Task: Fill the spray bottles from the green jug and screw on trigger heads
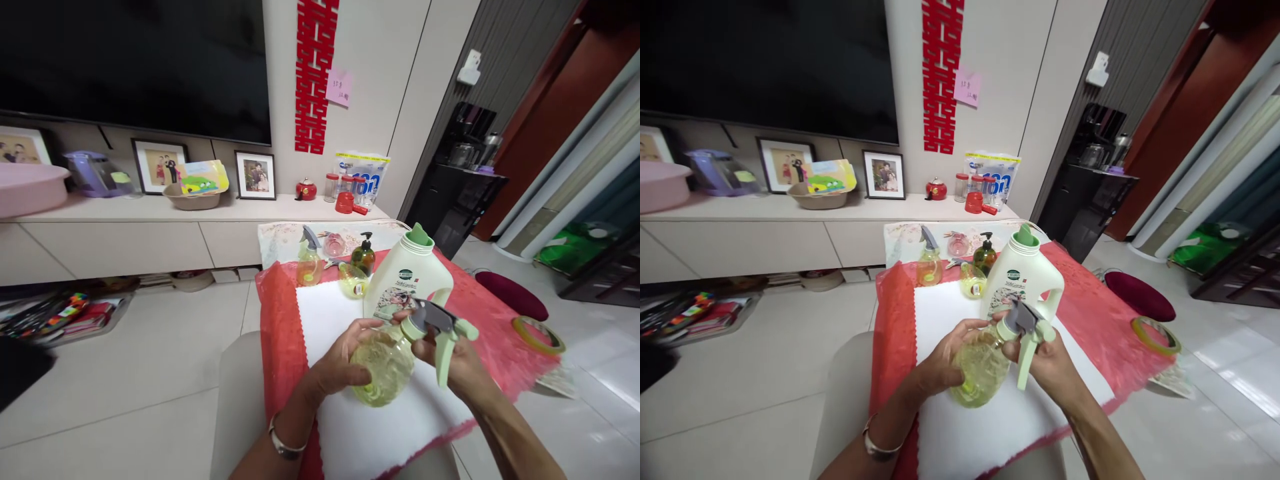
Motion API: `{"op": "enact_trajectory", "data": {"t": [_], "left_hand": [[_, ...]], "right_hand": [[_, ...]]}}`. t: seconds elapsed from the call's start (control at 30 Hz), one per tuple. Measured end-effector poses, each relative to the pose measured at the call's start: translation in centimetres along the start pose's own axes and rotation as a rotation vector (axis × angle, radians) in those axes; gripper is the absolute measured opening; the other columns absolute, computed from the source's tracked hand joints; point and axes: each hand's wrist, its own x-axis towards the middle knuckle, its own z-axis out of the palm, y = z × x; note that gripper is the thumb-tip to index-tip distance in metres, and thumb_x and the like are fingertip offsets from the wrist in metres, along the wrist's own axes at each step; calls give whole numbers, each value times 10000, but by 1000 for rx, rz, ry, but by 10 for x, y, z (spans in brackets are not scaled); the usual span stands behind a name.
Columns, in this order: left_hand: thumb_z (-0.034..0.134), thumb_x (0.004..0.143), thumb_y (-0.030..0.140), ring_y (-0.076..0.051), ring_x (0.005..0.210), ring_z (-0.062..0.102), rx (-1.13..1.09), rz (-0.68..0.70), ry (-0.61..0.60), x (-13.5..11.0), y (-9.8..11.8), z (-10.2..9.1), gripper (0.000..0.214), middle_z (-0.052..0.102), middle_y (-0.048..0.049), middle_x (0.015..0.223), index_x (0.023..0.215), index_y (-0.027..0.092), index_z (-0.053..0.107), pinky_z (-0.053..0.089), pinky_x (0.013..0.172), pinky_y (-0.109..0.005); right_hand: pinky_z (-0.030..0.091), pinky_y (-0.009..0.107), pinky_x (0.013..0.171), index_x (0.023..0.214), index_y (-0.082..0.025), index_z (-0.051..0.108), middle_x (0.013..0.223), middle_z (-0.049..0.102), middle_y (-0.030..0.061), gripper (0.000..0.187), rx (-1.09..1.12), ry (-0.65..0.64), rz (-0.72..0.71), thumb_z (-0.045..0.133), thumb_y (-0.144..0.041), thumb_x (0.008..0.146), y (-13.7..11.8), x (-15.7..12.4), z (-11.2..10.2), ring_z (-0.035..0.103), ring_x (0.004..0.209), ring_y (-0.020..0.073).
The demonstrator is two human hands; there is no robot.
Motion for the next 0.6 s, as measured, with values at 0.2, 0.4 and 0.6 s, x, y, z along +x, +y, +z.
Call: {"op": "enact_trajectory", "data": {"t": [0.2,0.4,0.6], "left_hand": [[888,598,576,-310,1180,648,-19,-183,-13,1,-8,1,817,671,-158,1295,1275,202,624,463,999,-418],[844,703,488,-197,887,682,51,-124,309,11,-16,-9,573,722,-115,1106,1177,203,691,480,772,-300],[822,684,460,-167,728,634,213,-56,730,23,-10,-7,460,743,-72,904,1020,167,709,481,680,-286]], "right_hand": [[549,262,695,1121,-189,686,951,632,73,437,-177,85,15,774,-472,800,-7,-32,-17,604,850,222],[607,328,718,1047,-172,742,1050,645,144,425,-272,371,-75,835,-429,720,-22,-55,-92,655,893,296],[590,314,711,926,-175,759,957,667,106,592,-552,693,32,805,-672,607,-26,-29,-185,659,857,275]]}}
